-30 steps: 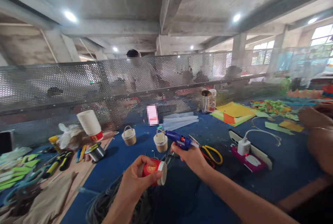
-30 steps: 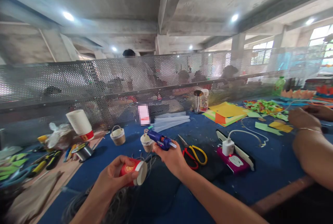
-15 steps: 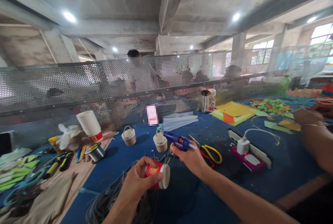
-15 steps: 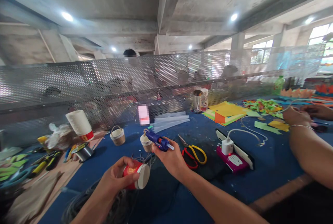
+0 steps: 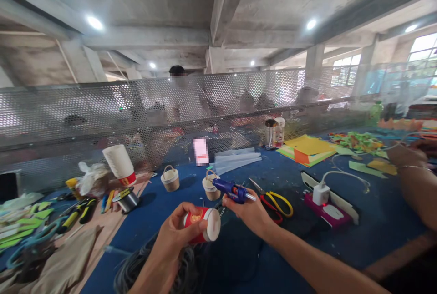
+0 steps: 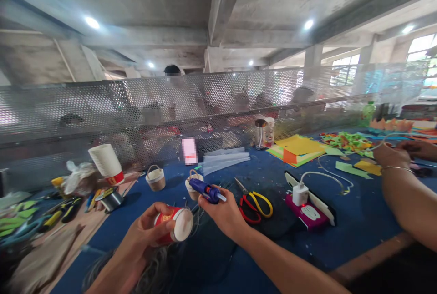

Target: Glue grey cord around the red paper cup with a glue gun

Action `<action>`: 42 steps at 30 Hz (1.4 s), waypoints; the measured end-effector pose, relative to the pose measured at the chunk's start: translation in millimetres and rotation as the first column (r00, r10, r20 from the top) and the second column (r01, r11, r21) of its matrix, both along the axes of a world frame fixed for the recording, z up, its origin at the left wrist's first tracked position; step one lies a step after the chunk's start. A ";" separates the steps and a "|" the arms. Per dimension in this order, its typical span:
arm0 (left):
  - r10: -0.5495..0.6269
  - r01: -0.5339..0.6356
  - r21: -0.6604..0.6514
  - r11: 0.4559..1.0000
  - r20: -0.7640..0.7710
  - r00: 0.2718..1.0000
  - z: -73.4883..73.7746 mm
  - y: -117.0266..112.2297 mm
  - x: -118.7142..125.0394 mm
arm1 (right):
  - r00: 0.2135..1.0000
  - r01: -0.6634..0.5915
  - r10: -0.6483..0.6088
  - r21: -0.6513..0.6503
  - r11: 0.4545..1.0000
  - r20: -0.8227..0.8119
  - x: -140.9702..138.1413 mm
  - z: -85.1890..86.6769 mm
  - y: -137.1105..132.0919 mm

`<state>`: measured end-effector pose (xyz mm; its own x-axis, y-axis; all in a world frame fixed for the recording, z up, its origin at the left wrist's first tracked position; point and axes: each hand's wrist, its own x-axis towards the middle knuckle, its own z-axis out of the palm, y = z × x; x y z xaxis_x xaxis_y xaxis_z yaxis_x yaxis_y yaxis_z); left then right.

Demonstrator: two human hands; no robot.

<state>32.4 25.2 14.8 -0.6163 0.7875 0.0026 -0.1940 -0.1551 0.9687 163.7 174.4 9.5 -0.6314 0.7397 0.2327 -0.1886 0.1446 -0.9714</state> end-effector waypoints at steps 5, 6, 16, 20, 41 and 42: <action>0.054 -0.054 0.017 0.998 0.017 0.998 6.6 -1.4 -4.1 | 0.999 -0.026 0.026 -0.011 1.000 -0.033 -1.9 -4.5 -2.4; 0.058 -0.058 0.020 0.998 0.017 0.998 7.5 -1.5 -4.7 | 0.999 -0.032 0.032 -0.013 0.999 -0.032 -1.8 -5.2 -2.7; 0.029 -0.029 0.000 1.000 -0.105 0.994 2.6 0.5 2.1 | 0.992 0.127 -0.128 0.044 0.991 0.023 6.0 9.1 4.3; -0.061 0.061 -0.001 0.998 -0.146 0.987 -5.2 3.2 5.3 | 0.991 0.131 -0.133 0.064 0.989 0.032 7.0 10.9 5.3; -0.079 0.078 -0.034 0.996 -0.024 0.997 -8.9 2.5 2.8 | 1.000 0.019 -0.019 0.003 1.000 -0.018 0.6 -3.4 2.3; -0.075 0.075 -0.035 0.997 -0.014 0.997 -8.3 2.2 2.3 | 0.999 0.013 -0.014 -0.003 1.000 -0.036 -0.4 -6.1 2.7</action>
<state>34.8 27.4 6.5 -0.5555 0.8314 -0.0162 -0.1890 -0.1073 0.9761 163.3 177.1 3.4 -0.6126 0.7488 0.2531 -0.2214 0.1448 -0.9644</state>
